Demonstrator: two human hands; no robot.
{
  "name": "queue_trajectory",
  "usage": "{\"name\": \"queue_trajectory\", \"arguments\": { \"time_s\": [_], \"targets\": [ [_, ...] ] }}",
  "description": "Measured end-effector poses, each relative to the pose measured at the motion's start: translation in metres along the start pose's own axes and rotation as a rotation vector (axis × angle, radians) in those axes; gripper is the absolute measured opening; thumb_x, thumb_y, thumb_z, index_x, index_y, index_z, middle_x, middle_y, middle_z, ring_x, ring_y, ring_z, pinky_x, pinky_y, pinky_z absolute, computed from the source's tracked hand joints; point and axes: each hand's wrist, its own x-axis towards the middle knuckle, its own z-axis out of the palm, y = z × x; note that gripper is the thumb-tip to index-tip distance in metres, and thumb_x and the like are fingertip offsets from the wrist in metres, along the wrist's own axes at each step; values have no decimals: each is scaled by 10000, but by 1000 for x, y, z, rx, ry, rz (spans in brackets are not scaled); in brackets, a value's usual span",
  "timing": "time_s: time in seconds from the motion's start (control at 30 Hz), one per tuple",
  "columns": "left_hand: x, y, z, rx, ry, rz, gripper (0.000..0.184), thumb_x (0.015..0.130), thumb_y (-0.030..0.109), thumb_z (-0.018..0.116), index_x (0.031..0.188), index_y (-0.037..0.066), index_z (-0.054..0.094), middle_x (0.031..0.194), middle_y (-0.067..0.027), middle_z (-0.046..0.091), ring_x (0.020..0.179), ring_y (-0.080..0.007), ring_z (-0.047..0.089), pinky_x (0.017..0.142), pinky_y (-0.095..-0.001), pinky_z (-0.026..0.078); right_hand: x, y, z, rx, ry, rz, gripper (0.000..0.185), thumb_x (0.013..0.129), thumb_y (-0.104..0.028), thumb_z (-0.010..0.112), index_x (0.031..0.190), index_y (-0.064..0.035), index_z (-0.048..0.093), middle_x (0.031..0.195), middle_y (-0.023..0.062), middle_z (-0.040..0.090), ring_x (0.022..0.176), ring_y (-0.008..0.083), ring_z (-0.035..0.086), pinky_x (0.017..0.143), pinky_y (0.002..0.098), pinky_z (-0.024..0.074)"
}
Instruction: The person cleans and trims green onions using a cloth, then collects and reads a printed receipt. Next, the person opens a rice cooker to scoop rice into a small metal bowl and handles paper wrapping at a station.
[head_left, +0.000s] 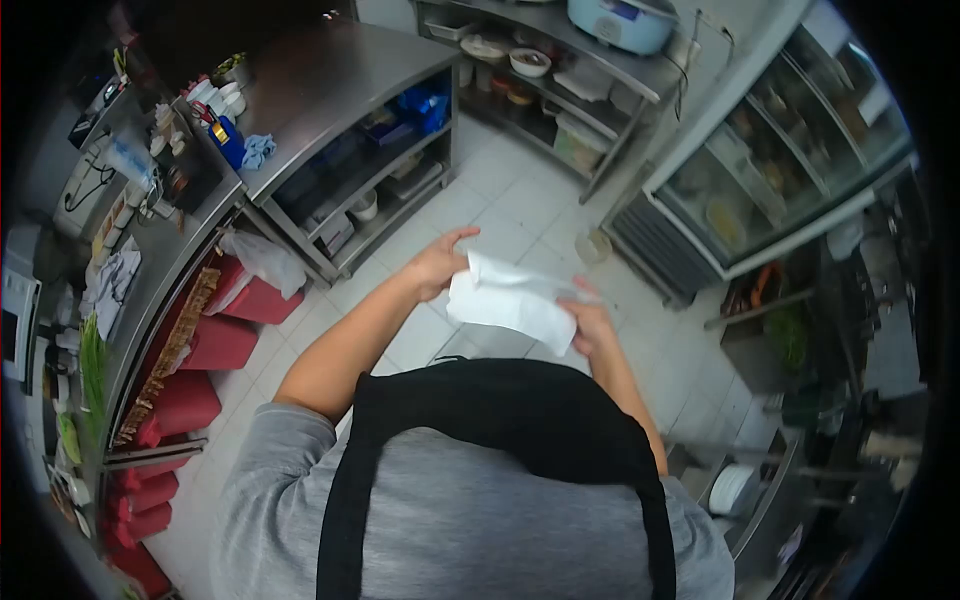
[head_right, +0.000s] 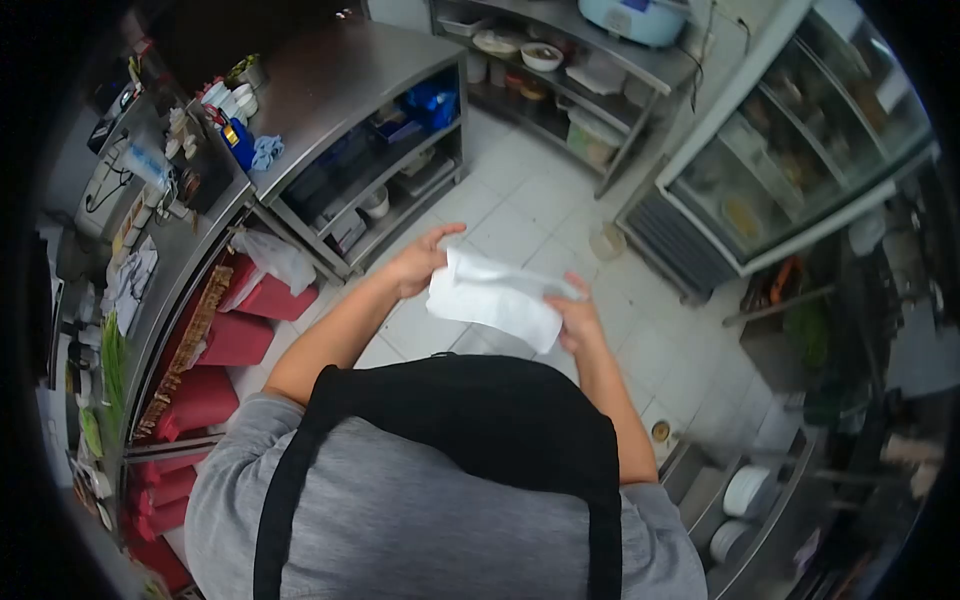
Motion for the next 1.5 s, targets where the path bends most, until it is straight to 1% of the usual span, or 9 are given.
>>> {"name": "queue_trajectory", "arguments": {
  "time_s": [0.13,0.23,0.47,0.7,0.83,1.0,1.17,1.33,1.5],
  "targets": [
    [74,-52,-64,-122,200,-395,581,828,-6,497,1361,122,306,937,-143,607,693,-218,650,559,-343,538,134,67,-60,181,-107,612,519,837,18,491,1284,-125,269,828,198,573,634,264,581,561,415,515],
    [111,-88,-102,-1,388,-472,566,857,15,475,1381,101,280,1069,-197,560,859,-267,640,625,-401,565,177,39,1,-232,140,396,507,840,10,482,1263,-161,263,728,157,545,514,230,532,491,383,495],
    [231,92,-163,-456,123,110,493,889,63,495,1355,113,341,1091,-102,566,1011,-181,577,849,-327,490,339,-152,110,-176,-308,-56,292,838,-2,547,1124,-57,523,762,50,579,653,142,573,610,272,495],
    [381,263,-225,131,266,432,287,845,4,558,1131,22,557,876,-32,639,802,-93,588,727,-244,464,464,-305,206,-450,-201,-508,253,790,-17,632,1037,37,635,900,81,642,781,122,598,732,230,481],
    [469,339,-245,227,224,458,239,825,-6,587,1063,18,586,874,-35,638,820,-90,583,737,-239,463,533,-357,219,-306,-214,-411,290,777,-53,676,1044,44,616,869,87,641,761,130,604,701,254,510],
    [582,404,-262,547,303,575,163,792,42,638,954,29,630,881,-69,656,828,-133,604,774,-270,470,626,-396,256,-684,-248,-565,402,718,-160,755,1065,-37,594,1003,65,628,917,136,572,814,280,437],
    [664,477,-278,719,464,560,139,805,63,643,935,15,643,802,-36,651,742,-85,572,678,-245,466,748,-459,291,-863,-487,-505,309,720,-174,753,962,-32,627,865,50,648,765,107,587,720,264,459],
    [742,502,-336,394,646,403,108,787,75,683,884,37,652,728,1,607,602,-33,503,529,-201,401,845,-525,343,-874,-740,-436,233,757,-118,712,943,-16,616,756,28,629,665,72,563,622,233,454],
    [772,523,-401,288,713,377,147,753,62,704,882,30,642,726,-6,615,628,-66,539,560,-213,423,948,-543,401,-931,-925,-365,208,788,-83,673,971,-7,610,739,14,613,660,68,544,611,226,442]
  ]
}}
